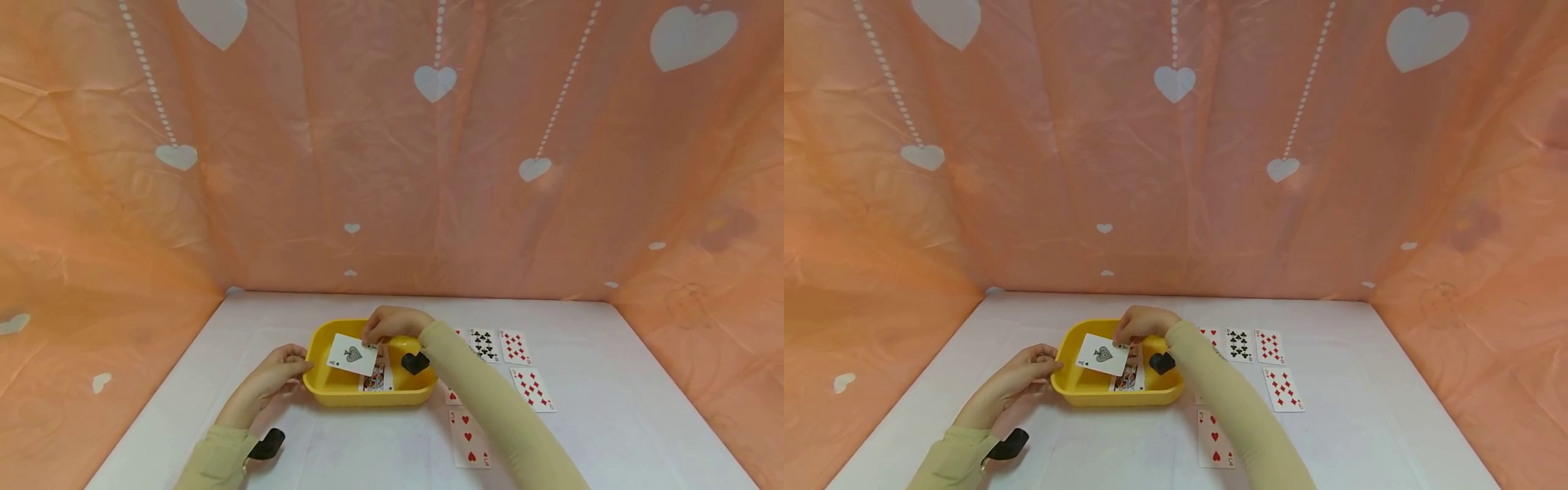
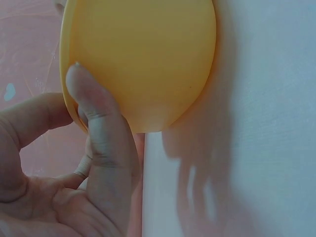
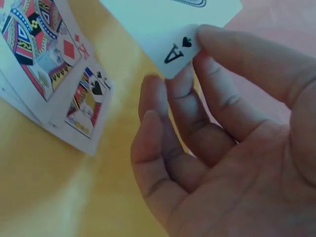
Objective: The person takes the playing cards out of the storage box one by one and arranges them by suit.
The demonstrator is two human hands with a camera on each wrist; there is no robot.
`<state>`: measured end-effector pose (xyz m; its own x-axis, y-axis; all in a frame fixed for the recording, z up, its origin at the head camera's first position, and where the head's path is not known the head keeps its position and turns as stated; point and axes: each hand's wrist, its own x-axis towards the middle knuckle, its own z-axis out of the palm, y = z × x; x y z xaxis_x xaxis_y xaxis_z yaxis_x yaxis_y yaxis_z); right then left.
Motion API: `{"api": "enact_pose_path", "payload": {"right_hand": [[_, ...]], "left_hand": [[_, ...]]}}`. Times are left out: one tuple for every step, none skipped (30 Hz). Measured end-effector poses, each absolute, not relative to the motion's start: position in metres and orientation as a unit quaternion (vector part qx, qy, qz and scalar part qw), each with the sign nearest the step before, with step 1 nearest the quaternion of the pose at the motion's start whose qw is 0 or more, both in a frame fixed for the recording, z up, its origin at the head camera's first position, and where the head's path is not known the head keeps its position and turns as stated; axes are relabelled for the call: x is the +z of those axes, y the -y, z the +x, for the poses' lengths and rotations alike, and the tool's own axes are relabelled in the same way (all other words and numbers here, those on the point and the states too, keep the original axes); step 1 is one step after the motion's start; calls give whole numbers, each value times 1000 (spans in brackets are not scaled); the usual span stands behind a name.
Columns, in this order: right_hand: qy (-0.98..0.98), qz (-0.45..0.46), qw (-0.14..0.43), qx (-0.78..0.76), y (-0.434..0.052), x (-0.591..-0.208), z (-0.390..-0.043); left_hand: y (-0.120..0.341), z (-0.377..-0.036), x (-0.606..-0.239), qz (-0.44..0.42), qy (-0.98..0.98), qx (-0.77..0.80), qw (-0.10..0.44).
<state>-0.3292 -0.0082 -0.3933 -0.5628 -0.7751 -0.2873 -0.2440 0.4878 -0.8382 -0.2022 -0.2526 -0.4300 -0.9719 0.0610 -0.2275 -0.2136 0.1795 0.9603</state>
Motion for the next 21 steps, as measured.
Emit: {"api": "enact_pose_path", "payload": {"right_hand": [[-790, -321, 341, -396, 6, -392, -330], [-787, -321, 342, -401, 3, -390, -330], [-786, -319, 341, -405, 0, -389, -331], [-785, -315, 341, -410, -3, -387, -331], [-783, -310, 340, -418, -6, -385, -331], [-783, -306, 336, -424, -10, -383, -331], [-784, -302, 330, -430, -14, -382, -331], [-785, -297, 322, -438, -18, -379, -331], [-785, -291, 315, -447, -23, -378, -332], [-785, -284, 309, -455, -28, -376, -332], [-785, -279, 300, -465, -33, -374, -333], [-784, -273, 294, -474, -39, -373, -334], [-784, -265, 288, -482, -46, -371, -335], [-782, -256, 284, -492, -53, -369, -335], [-781, -246, 279, -501, -61, -368, -336], [-780, -239, 274, -509, -69, -367, -336], [-779, -230, 268, -518, -78, -366, -336], [-780, -222, 263, -522, -87, -365, -336], [-781, -214, 256, -528, -96, -365, -335], [-779, -207, 250, -536, -106, -366, -335], [-779, -202, 243, -541, -117, -366, -334]], "left_hand": [[252, -202, -430, -51, -761, 638, 107], [252, -203, -431, -52, -762, 637, 107], [252, -203, -431, -52, -762, 636, 108], [252, -203, -431, -51, -762, 636, 109], [252, -203, -431, -51, -761, 637, 110], [252, -203, -431, -51, -762, 636, 110], [252, -203, -431, -53, -762, 636, 111], [252, -203, -432, -50, -762, 636, 112], [252, -203, -432, -51, -762, 636, 112], [252, -203, -432, -50, -762, 635, 112], [252, -203, -432, -51, -762, 636, 111], [252, -203, -432, -52, -763, 635, 111], [252, -203, -431, -52, -762, 636, 110], [252, -203, -431, -52, -763, 635, 110], [252, -203, -431, -53, -762, 636, 110], [252, -203, -431, -50, -763, 634, 111], [252, -203, -430, -53, -763, 635, 110], [252, -203, -430, -53, -764, 634, 110], [252, -203, -430, -53, -763, 634, 110], [252, -203, -430, -52, -764, 634, 111], [251, -203, -430, -51, -764, 633, 111]]}}
